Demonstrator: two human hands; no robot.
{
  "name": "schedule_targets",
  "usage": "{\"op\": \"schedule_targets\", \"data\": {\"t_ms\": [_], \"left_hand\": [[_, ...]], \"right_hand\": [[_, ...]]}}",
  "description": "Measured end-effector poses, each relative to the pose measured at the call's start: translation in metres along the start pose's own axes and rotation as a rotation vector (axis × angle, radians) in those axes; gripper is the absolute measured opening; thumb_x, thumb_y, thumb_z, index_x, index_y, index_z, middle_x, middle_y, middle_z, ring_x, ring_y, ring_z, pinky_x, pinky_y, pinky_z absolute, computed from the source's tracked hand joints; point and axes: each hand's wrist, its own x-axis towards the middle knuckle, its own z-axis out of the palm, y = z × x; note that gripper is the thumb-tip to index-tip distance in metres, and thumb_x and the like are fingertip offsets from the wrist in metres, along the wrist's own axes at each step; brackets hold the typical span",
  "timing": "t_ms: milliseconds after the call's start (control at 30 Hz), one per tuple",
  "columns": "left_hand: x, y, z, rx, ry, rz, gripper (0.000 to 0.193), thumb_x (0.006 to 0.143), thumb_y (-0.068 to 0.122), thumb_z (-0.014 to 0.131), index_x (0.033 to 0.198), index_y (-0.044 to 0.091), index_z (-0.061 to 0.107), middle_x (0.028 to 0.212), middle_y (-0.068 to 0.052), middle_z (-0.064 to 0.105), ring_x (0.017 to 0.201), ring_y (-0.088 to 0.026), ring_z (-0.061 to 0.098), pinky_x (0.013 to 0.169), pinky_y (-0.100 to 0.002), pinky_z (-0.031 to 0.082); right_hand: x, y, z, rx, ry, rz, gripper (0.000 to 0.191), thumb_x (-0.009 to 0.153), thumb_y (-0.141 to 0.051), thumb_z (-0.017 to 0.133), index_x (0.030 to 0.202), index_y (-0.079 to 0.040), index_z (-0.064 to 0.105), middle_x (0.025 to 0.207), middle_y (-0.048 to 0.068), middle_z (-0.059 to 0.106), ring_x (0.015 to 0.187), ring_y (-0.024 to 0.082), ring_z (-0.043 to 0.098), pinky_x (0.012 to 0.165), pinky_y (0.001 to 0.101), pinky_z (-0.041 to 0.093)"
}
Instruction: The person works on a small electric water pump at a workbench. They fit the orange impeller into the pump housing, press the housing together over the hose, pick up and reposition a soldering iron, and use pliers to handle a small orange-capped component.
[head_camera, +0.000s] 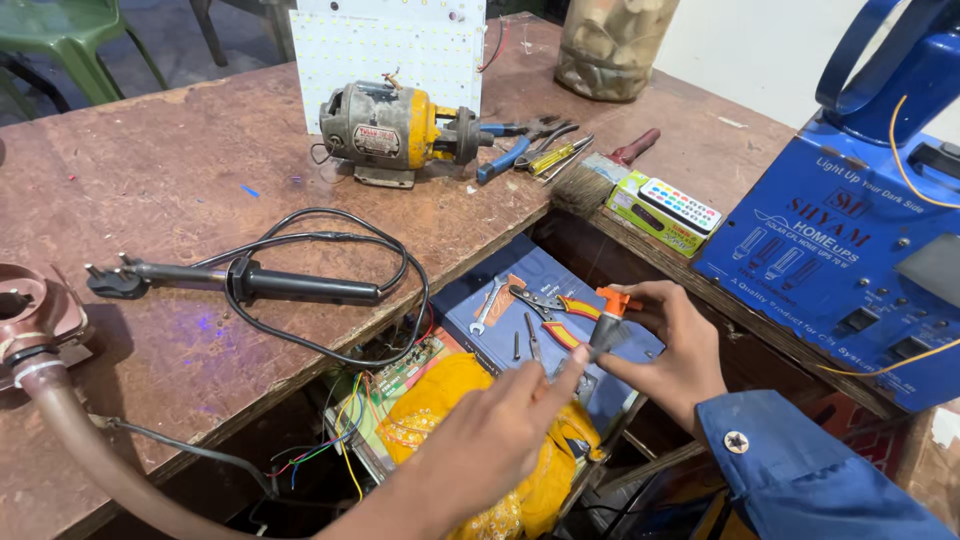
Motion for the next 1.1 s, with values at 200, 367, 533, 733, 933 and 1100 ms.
{"op": "schedule_targets", "data": {"t_ms": [200,367,533,733,933,1100], "left_hand": [[0.005,-0.011,-0.017,0.281,-0.185,0.198,0.077,0.082,-0.002,0.058,0.155,-0.003,0.036,0.106,-0.018,0.056,0.093,-0.034,0.064,0.067,-0.043,0.058],[0.011,-0.020,-0.034,0.408,-0.292,0.230,0.072,0.087,0.002,0.056,0.156,-0.001,0.032,0.113,-0.017,0.058,0.100,-0.032,0.064,0.069,-0.040,0.060],[0.016,-0.022,-0.036,0.460,-0.234,0.371,0.074,0.083,0.007,0.058,0.153,0.003,0.035,0.117,-0.016,0.059,0.097,-0.032,0.064,0.070,-0.038,0.061],[0.025,-0.018,-0.049,0.560,-0.428,0.426,0.073,0.089,0.004,0.056,0.159,0.002,0.033,0.110,-0.016,0.058,0.092,-0.028,0.064,0.066,-0.038,0.061],[0.035,-0.019,-0.062,0.531,-0.457,0.462,0.070,0.088,0.008,0.057,0.155,0.001,0.036,0.109,-0.014,0.059,0.096,-0.029,0.063,0.068,-0.038,0.059],[0.035,-0.021,-0.062,0.550,-0.277,0.385,0.067,0.086,0.011,0.057,0.151,0.011,0.041,0.105,-0.012,0.060,0.097,-0.030,0.064,0.068,-0.040,0.058]], "right_hand": [[0.000,-0.001,-0.001,-0.063,-0.049,-0.101,0.065,0.065,-0.015,0.092,0.119,-0.001,0.058,0.119,0.013,0.069,0.110,0.021,0.070,0.096,0.0343,0.058],[0.000,-0.003,-0.001,-0.138,-0.138,-0.108,0.064,0.064,-0.017,0.092,0.118,-0.003,0.061,0.113,0.011,0.070,0.102,0.020,0.073,0.090,0.0336,0.060],[0.000,-0.003,0.000,-0.074,-0.134,-0.091,0.060,0.067,-0.016,0.090,0.118,-0.003,0.061,0.116,0.011,0.071,0.106,0.019,0.074,0.094,0.0322,0.060],[0.000,-0.004,-0.002,-0.145,-0.106,-0.121,0.068,0.062,-0.020,0.094,0.118,-0.002,0.060,0.117,0.011,0.069,0.108,0.020,0.071,0.095,0.0327,0.059],[0.000,-0.003,-0.002,-0.024,-0.122,-0.029,0.064,0.065,-0.012,0.092,0.118,-0.002,0.060,0.119,0.010,0.070,0.111,0.017,0.071,0.098,0.0340,0.059],[-0.003,-0.001,0.001,0.145,-0.108,0.026,0.064,0.069,-0.007,0.089,0.121,-0.002,0.054,0.129,0.014,0.067,0.121,0.020,0.067,0.096,0.0363,0.061]]}}
